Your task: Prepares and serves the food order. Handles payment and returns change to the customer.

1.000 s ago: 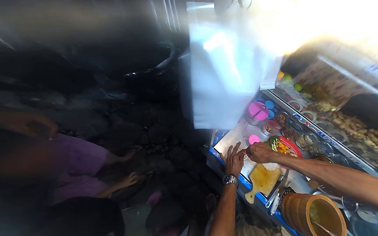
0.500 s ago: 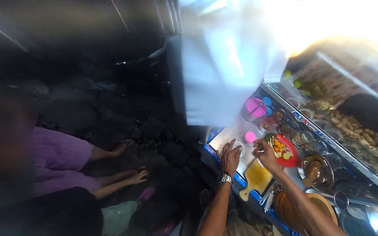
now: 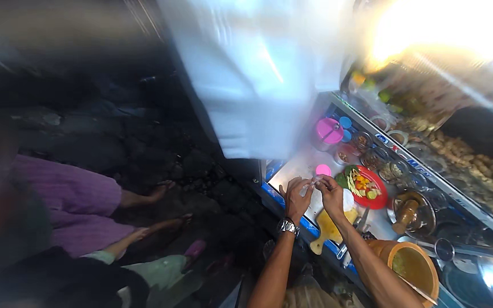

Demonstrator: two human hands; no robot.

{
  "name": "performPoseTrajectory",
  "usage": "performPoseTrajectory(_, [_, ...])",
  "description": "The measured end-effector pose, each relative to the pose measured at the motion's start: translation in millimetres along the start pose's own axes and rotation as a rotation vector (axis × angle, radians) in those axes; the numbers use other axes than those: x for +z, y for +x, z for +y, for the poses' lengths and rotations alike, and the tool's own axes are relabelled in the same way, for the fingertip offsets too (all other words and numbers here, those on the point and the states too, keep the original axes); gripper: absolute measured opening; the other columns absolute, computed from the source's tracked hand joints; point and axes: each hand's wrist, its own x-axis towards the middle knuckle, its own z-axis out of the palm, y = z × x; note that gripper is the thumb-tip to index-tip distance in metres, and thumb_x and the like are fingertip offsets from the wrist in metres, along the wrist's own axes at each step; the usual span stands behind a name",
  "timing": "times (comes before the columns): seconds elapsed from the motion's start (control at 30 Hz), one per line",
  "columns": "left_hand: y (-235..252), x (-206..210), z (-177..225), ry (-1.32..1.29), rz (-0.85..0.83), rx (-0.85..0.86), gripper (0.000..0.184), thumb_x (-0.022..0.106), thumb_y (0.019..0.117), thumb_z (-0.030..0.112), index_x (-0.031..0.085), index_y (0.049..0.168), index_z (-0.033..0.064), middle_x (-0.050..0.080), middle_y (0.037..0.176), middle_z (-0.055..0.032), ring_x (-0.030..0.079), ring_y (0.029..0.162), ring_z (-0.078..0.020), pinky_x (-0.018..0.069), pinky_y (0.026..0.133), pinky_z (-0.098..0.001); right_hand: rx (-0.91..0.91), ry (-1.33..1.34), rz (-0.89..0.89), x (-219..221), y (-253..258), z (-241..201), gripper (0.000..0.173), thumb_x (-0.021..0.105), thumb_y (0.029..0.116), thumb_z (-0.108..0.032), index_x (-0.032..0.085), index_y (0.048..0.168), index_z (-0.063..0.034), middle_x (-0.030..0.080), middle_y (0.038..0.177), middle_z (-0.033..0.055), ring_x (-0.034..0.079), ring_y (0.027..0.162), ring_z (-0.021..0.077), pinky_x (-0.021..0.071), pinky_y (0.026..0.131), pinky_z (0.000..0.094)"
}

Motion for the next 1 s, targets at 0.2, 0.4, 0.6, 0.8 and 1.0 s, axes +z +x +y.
performPoseTrajectory(0.2, [2.0,2.5,1.4,-0.017,-0.004,0.013,0.021,0.063,0.0981,0.028,0.079,0.106,0.0156,0.075,0.11,-0.0002,0.064,0.121,-0.0199,0.0148,0.115,-0.0738,0.034,0.004,-0.042,-3.5,0.3,-7.9,0.019,0.062,0.0979,-0.004,0.069,0.114,0.0035,0.073,0.097,0.0102,0.071,0.087,0.0109,0.059,0.082,0.0264])
performPoseTrajectory(0.4, [1.9,2.0,2.9,-0.019,0.002,0.038,0.025,0.057,0.0998,0.024,0.076,0.11,0.0123,0.074,0.112,-0.0038,0.063,0.122,-0.0241,0.0154,0.114,-0.0746,-0.003,-0.016,-0.061,-3.9,2.5,-14.3,0.011,0.069,0.0946,-0.008,0.073,0.101,0.0012,0.073,0.091,0.007,0.07,0.079,0.0078,0.0589,0.076,0.0232])
performPoseTrajectory(0.6, [7.6,-8.1,4.8,-0.074,0.004,0.088,0.019,0.065,0.0946,0.023,0.078,0.105,0.0144,0.075,0.11,-0.0022,0.064,0.12,-0.0217,0.0132,0.113,-0.0761,0.102,-0.033,-0.064,-6.3,8.7,-22.9,0.011,0.077,0.0899,-0.009,0.07,0.09,-0.0009,0.07,0.076,0.0025,0.065,0.068,0.0051,0.0551,0.069,0.0225])
performPoseTrajectory(0.8, [13.2,-12.0,3.2,-0.065,0.005,0.057,0.02,0.062,0.0985,0.024,0.078,0.105,0.0136,0.075,0.106,-0.0027,0.065,0.116,-0.0199,0.0148,0.115,-0.0725,0.097,0.061,-0.198,-11.7,15.6,-16.9,0.021,0.07,0.0948,-0.005,0.071,0.114,0.0029,0.073,0.102,0.0106,0.071,0.086,0.0138,0.0607,0.082,0.03])
performPoseTrajectory(1.0, [14.5,-20.0,5.7,-0.073,-0.065,0.002,0.021,0.061,0.0997,0.025,0.076,0.107,0.0132,0.072,0.112,-0.004,0.061,0.122,-0.0216,0.0137,0.115,-0.0722,0.134,0.112,-0.195,-13.4,23.6,-10.6,0.005,0.072,0.0924,-0.004,0.074,0.094,0.0005,0.072,0.095,0.0091,0.07,0.081,0.0159,0.0613,0.08,0.0326])
